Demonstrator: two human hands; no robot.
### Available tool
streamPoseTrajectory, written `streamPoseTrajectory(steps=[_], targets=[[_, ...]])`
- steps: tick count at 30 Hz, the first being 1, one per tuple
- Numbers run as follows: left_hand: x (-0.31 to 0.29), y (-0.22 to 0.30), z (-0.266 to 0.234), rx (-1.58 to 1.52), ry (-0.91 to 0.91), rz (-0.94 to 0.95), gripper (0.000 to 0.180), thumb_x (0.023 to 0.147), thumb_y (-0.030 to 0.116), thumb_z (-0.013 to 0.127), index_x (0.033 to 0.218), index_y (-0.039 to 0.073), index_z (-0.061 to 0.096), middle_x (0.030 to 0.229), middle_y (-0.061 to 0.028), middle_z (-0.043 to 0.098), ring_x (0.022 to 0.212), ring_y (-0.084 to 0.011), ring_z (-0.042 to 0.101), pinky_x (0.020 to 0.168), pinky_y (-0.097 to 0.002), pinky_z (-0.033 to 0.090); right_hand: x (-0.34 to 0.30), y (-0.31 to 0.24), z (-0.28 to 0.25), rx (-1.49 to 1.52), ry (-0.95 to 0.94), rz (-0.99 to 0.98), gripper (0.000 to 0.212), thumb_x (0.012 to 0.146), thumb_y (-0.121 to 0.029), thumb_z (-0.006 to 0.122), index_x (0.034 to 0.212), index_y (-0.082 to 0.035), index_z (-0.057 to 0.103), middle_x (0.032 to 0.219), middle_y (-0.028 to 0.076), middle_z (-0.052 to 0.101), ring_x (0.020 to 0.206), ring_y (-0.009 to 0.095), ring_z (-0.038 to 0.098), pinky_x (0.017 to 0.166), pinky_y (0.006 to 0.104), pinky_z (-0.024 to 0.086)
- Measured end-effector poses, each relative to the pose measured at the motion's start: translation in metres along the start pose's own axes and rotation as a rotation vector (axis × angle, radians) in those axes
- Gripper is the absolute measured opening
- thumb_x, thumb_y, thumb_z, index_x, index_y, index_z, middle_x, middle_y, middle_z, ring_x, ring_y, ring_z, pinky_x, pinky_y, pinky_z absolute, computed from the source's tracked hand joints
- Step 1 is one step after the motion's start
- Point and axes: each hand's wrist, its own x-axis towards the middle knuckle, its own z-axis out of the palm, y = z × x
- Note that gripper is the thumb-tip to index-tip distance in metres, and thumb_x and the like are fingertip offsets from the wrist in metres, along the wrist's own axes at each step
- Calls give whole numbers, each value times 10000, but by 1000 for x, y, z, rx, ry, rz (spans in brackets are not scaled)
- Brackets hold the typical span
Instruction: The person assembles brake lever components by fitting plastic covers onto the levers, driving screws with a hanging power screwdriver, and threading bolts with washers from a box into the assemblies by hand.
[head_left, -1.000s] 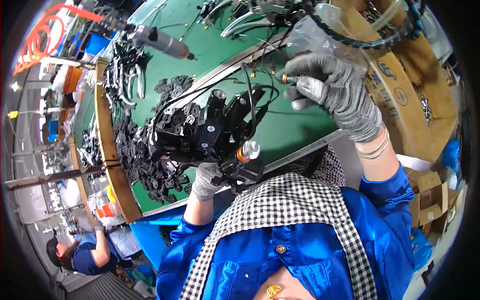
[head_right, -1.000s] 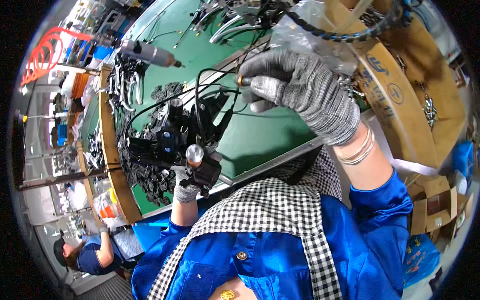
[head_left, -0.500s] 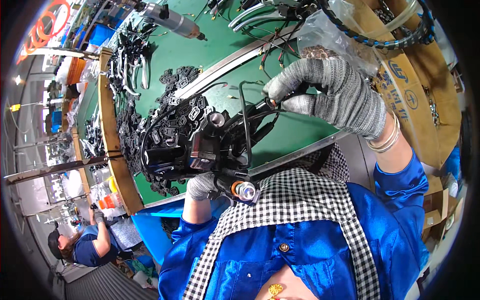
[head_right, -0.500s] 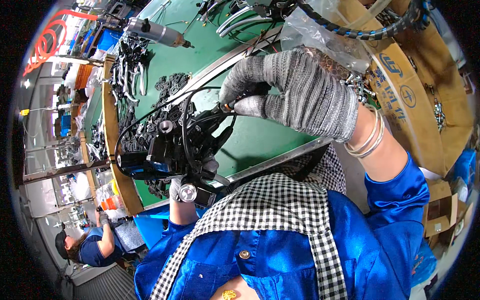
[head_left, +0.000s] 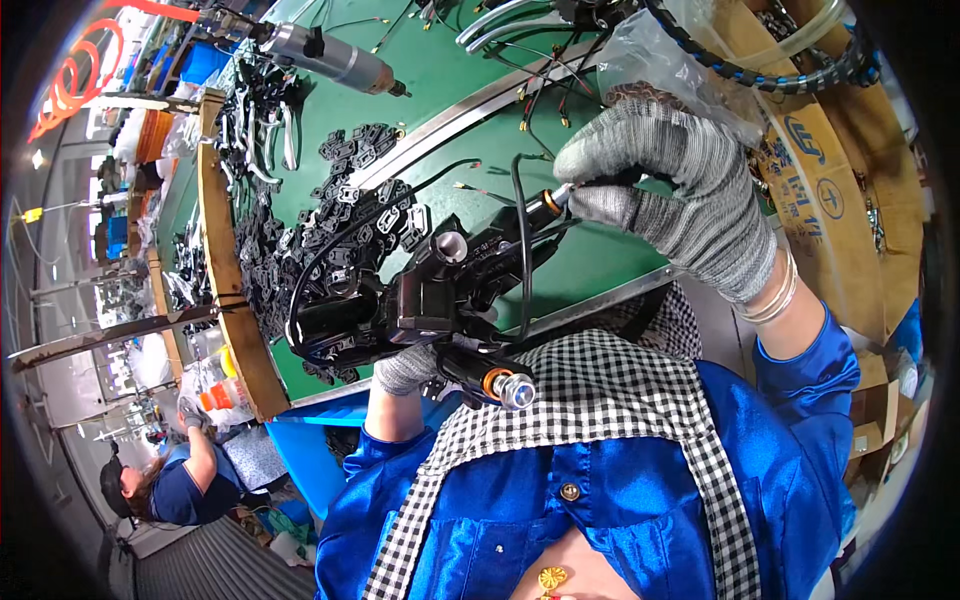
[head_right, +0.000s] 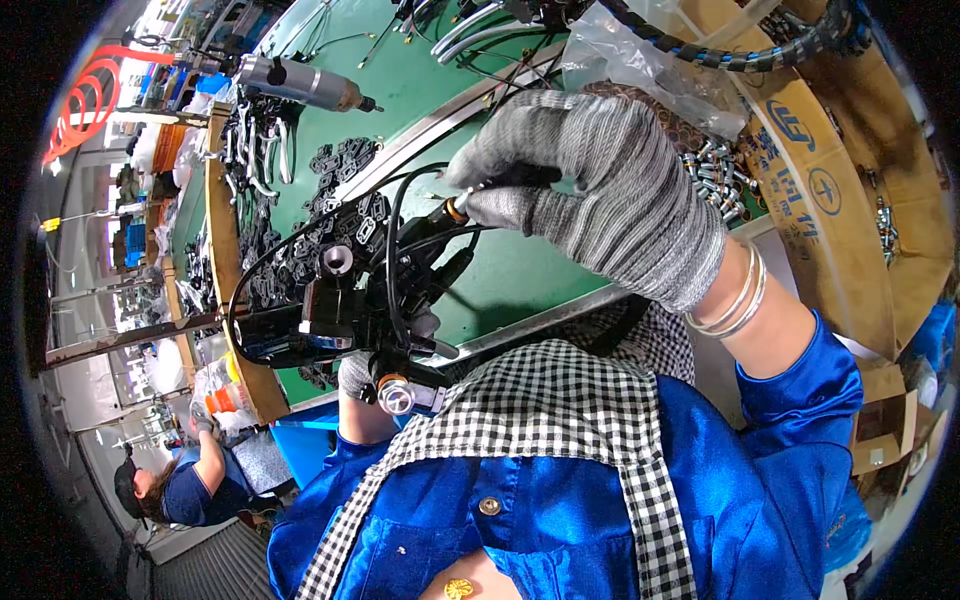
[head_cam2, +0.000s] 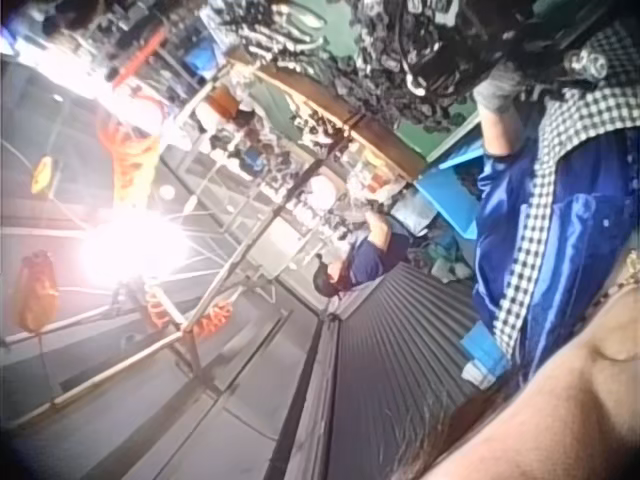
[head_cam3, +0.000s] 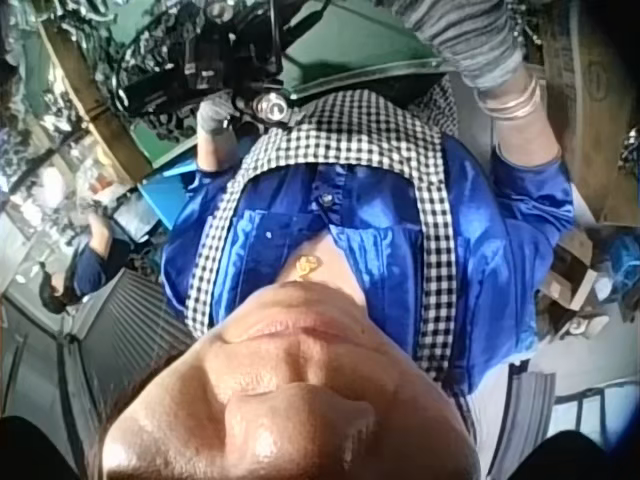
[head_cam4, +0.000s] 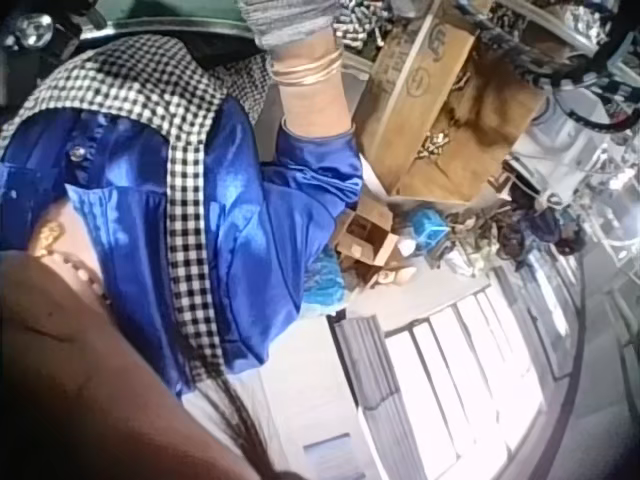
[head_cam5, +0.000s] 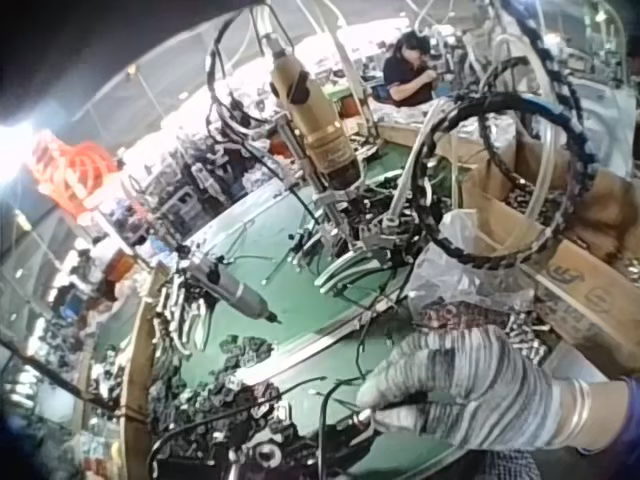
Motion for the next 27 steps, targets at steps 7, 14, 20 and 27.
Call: streamPoseTrajectory(steps=[7, 14, 20, 27], targets=[[3, 11, 5, 290, -33, -182, 240, 921, 211, 641, 1082, 35, 675, 838, -61, 695, 590, -84, 591, 475, -245, 482, -9, 1, 10, -150, 128, -97, 204, 812, -109, 713, 1014, -86, 703, 924, 71, 699, 867, 234, 671, 761, 319, 533], [11, 14, -22, 386, -135, -220, 731, 741, 112, 810, 1335, -64, 421, 1188, -202, 619, 985, -249, 645, 933, -413, 534, -6, 3, 7, 12, 71, 52, 157, 816, -147, 737, 941, -56, 708, 819, 97, 688, 743, 211, 683, 703, 315, 533], [12, 8, -31, 590, -241, -109, 563, 797, 146, 762, 1276, -8, 508, 1123, -159, 645, 945, -222, 641, 842, -372, 543, -6, 2, 8, 70, 68, 79, 163, 827, -133, 727, 965, -49, 700, 814, 91, 684, 744, 195, 680, 697, 311, 531], [17, 27, 34, 99, -410, -59, 437, 875, 259, 689, 1278, 129, 581, 1276, -120, 595, 1133, -223, 576, 967, -379, 469, -7, 10, 10, -29, 46, -73, 166, 817, -113, 719, 974, -66, 693, 823, 73, 639, 771, 210, 651, 704, 321, 520]])
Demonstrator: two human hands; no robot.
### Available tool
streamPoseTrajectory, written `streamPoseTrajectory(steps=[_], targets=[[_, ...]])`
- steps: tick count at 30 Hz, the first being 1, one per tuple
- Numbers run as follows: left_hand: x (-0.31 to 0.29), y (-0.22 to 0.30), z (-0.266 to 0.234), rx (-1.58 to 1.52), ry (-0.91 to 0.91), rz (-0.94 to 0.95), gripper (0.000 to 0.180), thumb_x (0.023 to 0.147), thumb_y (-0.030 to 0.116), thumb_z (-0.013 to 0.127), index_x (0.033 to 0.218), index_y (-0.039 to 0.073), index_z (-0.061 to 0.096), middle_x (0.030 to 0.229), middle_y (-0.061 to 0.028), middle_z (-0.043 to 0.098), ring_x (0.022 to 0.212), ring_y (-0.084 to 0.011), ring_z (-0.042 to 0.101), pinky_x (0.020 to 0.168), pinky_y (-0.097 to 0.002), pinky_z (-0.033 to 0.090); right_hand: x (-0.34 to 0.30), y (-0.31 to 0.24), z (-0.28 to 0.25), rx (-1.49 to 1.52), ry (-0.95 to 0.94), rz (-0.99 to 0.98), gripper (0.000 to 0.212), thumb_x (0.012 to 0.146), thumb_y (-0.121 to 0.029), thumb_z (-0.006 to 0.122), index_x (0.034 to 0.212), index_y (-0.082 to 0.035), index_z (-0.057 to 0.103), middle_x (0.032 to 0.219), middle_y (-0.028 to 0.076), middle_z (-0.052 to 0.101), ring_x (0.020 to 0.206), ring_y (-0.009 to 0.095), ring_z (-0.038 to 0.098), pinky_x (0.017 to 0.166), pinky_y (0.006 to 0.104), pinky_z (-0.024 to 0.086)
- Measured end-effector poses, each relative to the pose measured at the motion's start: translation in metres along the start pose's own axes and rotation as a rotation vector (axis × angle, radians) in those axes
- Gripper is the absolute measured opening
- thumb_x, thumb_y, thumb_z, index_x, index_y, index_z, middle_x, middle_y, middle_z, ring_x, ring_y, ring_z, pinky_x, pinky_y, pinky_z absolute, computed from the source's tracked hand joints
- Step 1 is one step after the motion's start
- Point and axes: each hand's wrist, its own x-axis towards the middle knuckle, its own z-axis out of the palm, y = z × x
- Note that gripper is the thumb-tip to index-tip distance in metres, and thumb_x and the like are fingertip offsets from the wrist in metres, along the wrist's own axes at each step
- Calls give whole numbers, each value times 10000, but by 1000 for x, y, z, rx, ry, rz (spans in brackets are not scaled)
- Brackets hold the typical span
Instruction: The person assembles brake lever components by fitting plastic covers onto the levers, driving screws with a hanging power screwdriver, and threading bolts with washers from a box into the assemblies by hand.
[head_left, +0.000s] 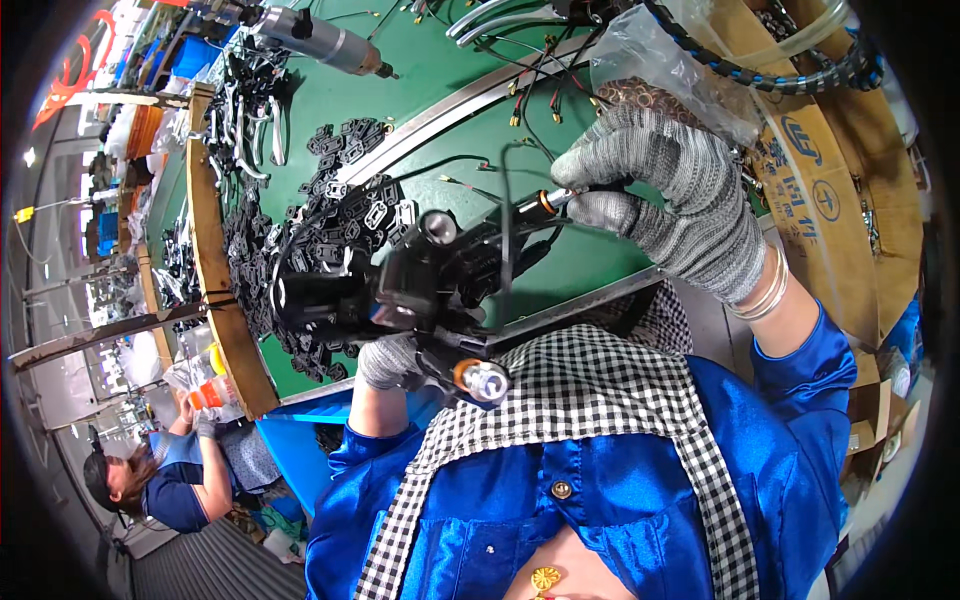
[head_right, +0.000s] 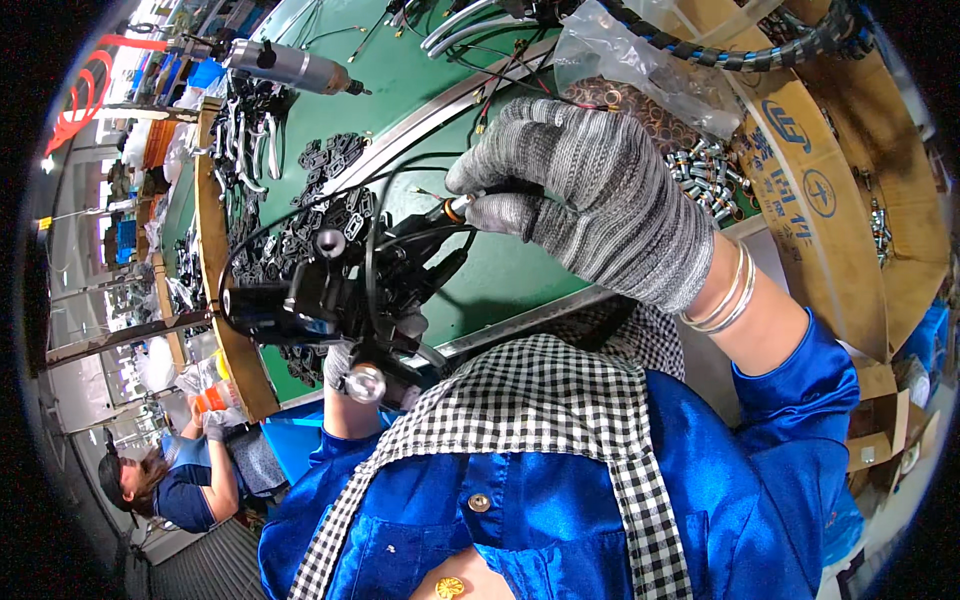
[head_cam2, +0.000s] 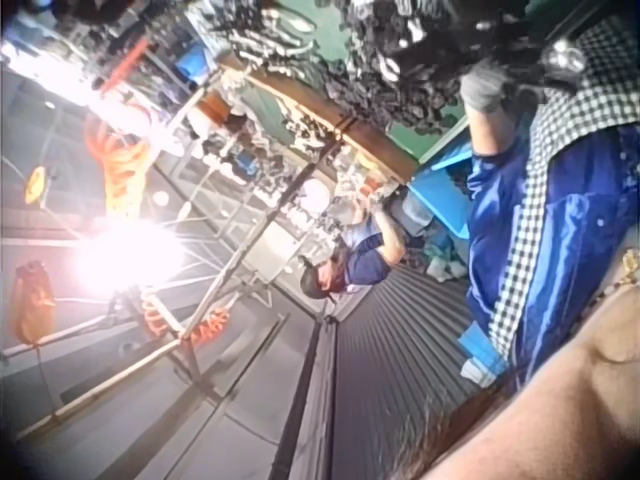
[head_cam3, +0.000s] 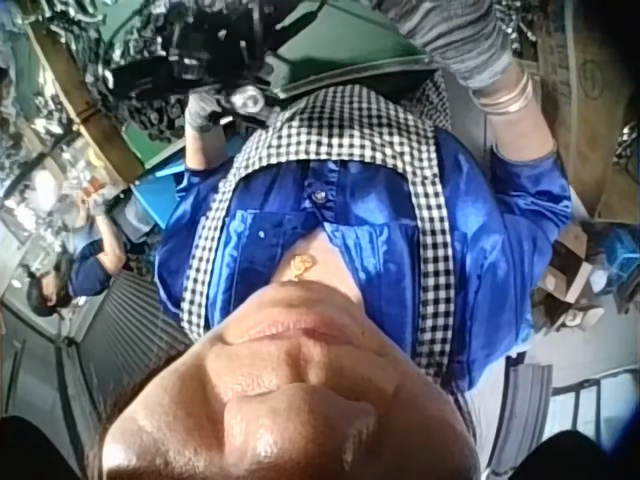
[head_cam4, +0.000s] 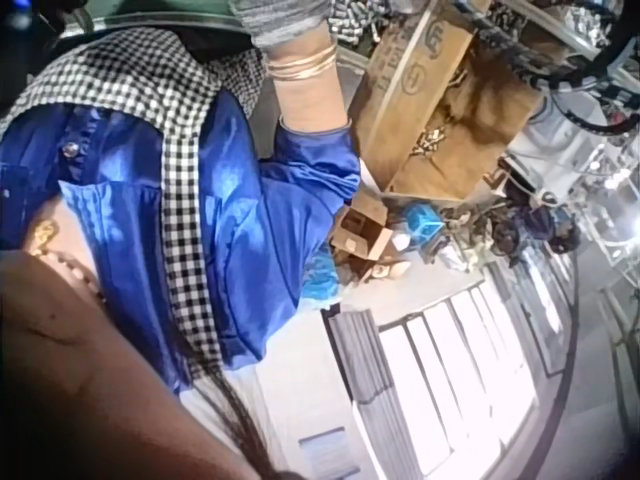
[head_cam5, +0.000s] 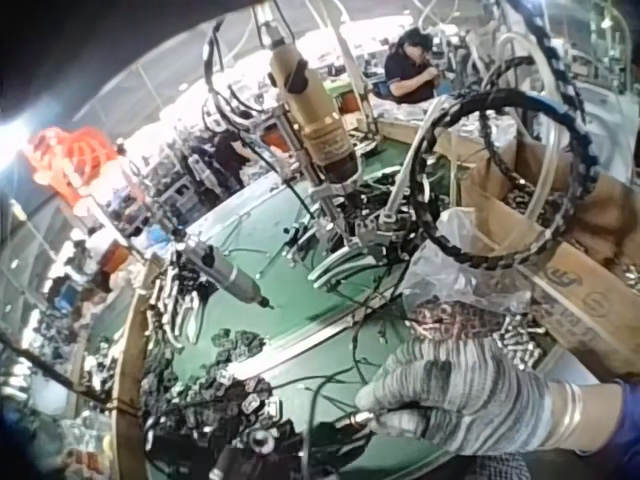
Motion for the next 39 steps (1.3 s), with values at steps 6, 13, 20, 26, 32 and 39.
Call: streamPoseTrajectory(steps=[6, 13, 20, 26, 32, 39], targets=[[2, -7, -27, 333, 191, -61, 454, 869, 262, 692, 1288, 134, 574, 1286, -115, 593, 1151, -229, 569, 979, -382, 463, -1, 5, -4, -36, -10, -124, 155, 853, -132, 677, 1000, -84, 689, 893, 75, 663, 822, 219, 663, 732, 329, 527], [-8, -10, -34, 422, 215, -118, 474, 862, 265, 696, 1300, 139, 566, 1297, -108, 590, 1173, -235, 560, 994, -386, 455, -1, 3, 3, -72, -29, 152, 173, 866, -200, 667, 934, -40, 655, 748, 137, 649, 695, 293, 664, 651, 373, 522], [-3, -10, -35, 579, 196, -153, 494, 855, 268, 699, 1312, 144, 559, 1308, -102, 587, 1194, -242, 551, 1009, -389, 447, -1, 18, 10, -495, -64, -159, 281, 953, -314, 573, 939, -35, 598, 709, 190, 580, 663, 352, 601, 580, 432, 474], [2, -8, -28, 789, 176, -184, 512, 849, 271, 702, 1322, 148, 552, 1318, -97, 585, 1213, -247, 544, 1022, -392, 441, -17, 25, -11, -336, -206, -115, 328, 865, -128, 666, 1180, -86, 585, 889, 127, 640, 702, 271, 612, 610, 367, 496], [14, -10, -24, 934, 139, -248, 529, 843, 274, 705, 1332, 152, 545, 1327, -92, 583, 1231, -253, 537, 1035, -395, 434, -21, 14, -18, -262, -62, -28, 159, 967, -203, 559, 940, -52, 515, 758, 57, 609, 672, 181, 600, 575, 293, 482], [33, -4, -22, 1250, 116, -52, 513, 858, 257, 681, 1330, 119, 534, 1302, -116, 590, 1180, -270, 561, 989, -412, 462, -39, 25, -6, -42, -81, 361, 606, 998, -553, 367, 892, 0, 592, 636, 172, 488, 564, 293, 533, 535, 406, 445]])
